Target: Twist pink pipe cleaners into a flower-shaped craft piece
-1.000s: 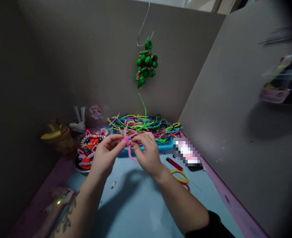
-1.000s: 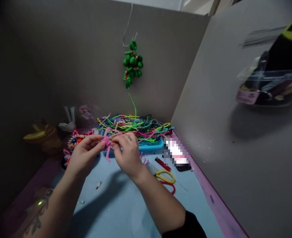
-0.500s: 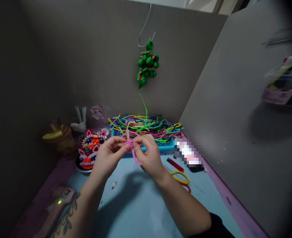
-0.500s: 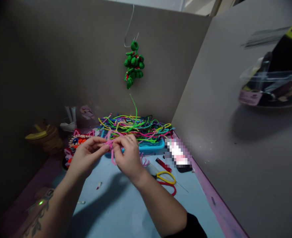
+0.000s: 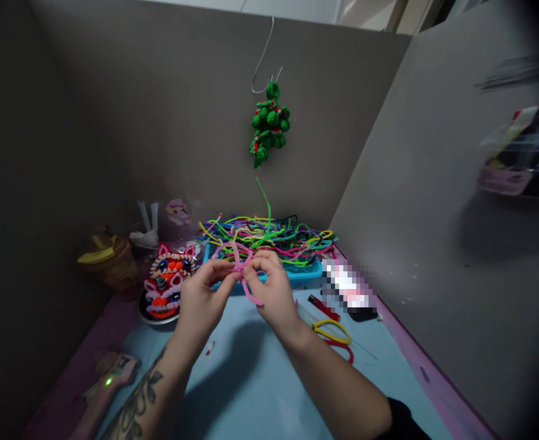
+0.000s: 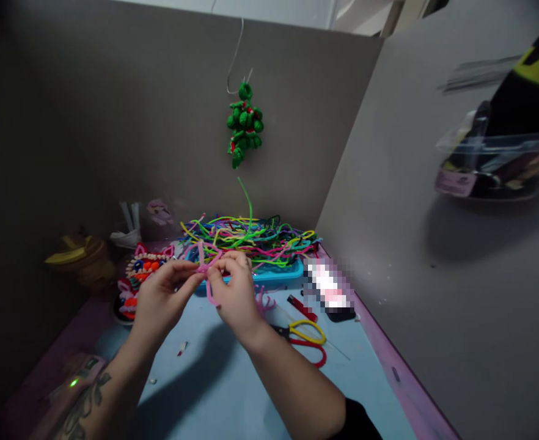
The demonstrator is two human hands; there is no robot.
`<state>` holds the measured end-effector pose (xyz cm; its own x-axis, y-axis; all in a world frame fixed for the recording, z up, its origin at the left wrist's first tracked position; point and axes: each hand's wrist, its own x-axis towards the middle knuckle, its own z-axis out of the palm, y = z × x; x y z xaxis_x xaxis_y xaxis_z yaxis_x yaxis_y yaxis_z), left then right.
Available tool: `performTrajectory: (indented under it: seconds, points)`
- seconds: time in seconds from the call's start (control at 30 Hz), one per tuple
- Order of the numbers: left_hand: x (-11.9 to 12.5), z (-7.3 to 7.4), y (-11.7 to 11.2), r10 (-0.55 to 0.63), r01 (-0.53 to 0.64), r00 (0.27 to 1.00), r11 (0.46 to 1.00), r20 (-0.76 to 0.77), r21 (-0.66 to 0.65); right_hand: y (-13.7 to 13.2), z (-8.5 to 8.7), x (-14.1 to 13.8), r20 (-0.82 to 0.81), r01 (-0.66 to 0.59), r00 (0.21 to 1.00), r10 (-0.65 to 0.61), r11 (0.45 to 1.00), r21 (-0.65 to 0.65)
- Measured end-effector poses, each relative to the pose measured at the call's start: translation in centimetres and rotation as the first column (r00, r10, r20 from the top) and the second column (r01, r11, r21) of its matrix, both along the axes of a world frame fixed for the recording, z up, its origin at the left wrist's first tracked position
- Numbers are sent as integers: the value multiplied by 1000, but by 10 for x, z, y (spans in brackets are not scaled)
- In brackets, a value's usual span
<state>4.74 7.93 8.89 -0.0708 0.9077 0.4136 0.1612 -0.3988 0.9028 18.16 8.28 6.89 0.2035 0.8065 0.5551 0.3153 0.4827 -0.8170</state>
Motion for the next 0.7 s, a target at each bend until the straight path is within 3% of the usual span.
performTrajectory:
  seconds: [0.13,0.27,0.37,0.5,0.7]
  points:
    - [0,-2,0,-2,5,997,999,-73,36,7,-7,2,-17,-35,999,34,996,-83]
    - [-2,-2,3,-55,55,998,998,18,-37,9,-2,9,-39,-112,993,109,990,-80]
    - [-2,0,6,-46,69,982,990,181,-120,4,7,13,7,-116,993,116,993,26]
    - [-1,3,8,-14,84,936,980,352,-182,-3,14,14,258,-130,963,72,968,216]
    - [1,-1,7,-69,131,937,978,341,-161,-3,10,11,326,-212,941,95,913,348]
